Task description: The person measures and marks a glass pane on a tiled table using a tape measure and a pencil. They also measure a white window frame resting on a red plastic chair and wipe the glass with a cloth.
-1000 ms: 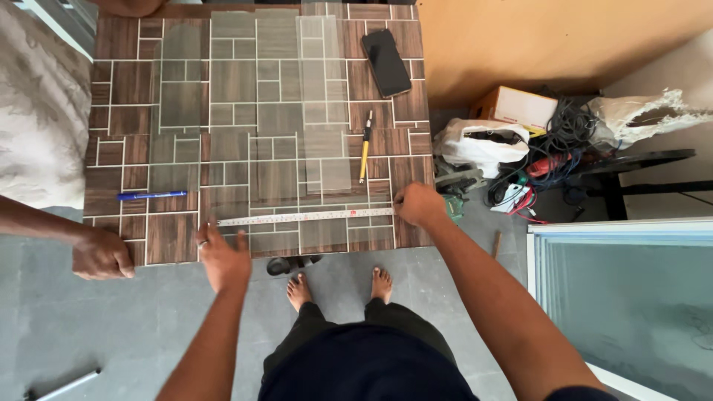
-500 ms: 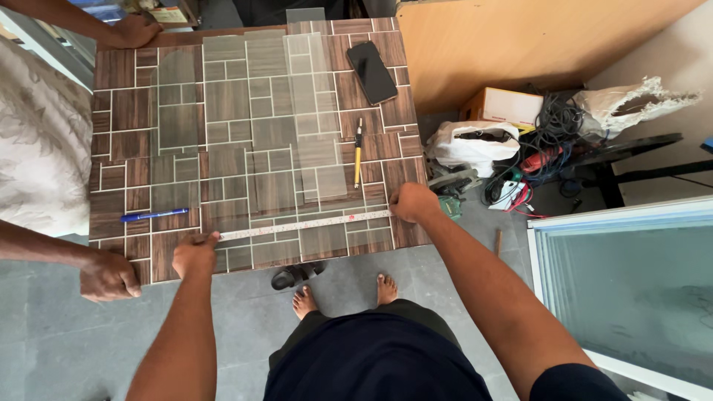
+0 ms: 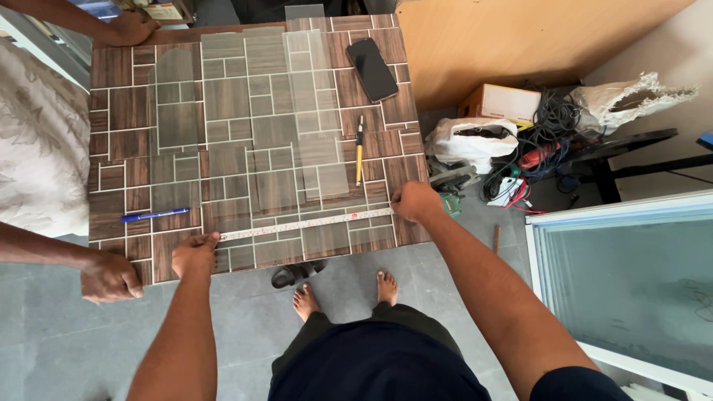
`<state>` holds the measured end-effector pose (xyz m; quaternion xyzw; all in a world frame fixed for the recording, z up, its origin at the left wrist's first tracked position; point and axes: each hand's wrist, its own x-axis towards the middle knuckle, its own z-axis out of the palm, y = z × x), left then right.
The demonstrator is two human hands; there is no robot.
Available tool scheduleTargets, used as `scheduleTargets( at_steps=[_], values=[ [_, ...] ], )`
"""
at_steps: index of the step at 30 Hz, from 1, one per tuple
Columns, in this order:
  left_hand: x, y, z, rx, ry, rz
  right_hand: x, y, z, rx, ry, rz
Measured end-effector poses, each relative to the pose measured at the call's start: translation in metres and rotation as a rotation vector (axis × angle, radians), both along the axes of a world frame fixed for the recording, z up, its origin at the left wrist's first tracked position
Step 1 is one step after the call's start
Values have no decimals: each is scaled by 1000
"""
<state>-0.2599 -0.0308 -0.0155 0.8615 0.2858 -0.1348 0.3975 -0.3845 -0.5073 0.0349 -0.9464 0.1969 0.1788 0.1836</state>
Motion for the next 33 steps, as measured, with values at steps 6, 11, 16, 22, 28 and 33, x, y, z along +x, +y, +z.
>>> scheduleTargets(
  at_steps=[6,11,16,22,28,33],
  values=[
    [5,4,-12,119,-59,-89,6,-9,-18,-17,-8,76],
    [5,5,-17,69,-37,-54,7,-25,-25,43,-13,150],
    [8,10,-20,38,-27,-72,1,-31,-20,1,57,94],
    [6,11,-11,-135,-28,23,-1,-19,-15,-63,6,135],
    [5,11,-11,-132,-51,24,2,-20,-14,-80,59,141],
    [8,12,-20,-43,2,-6,2,-22,-16,-63,48,151]
  ],
)
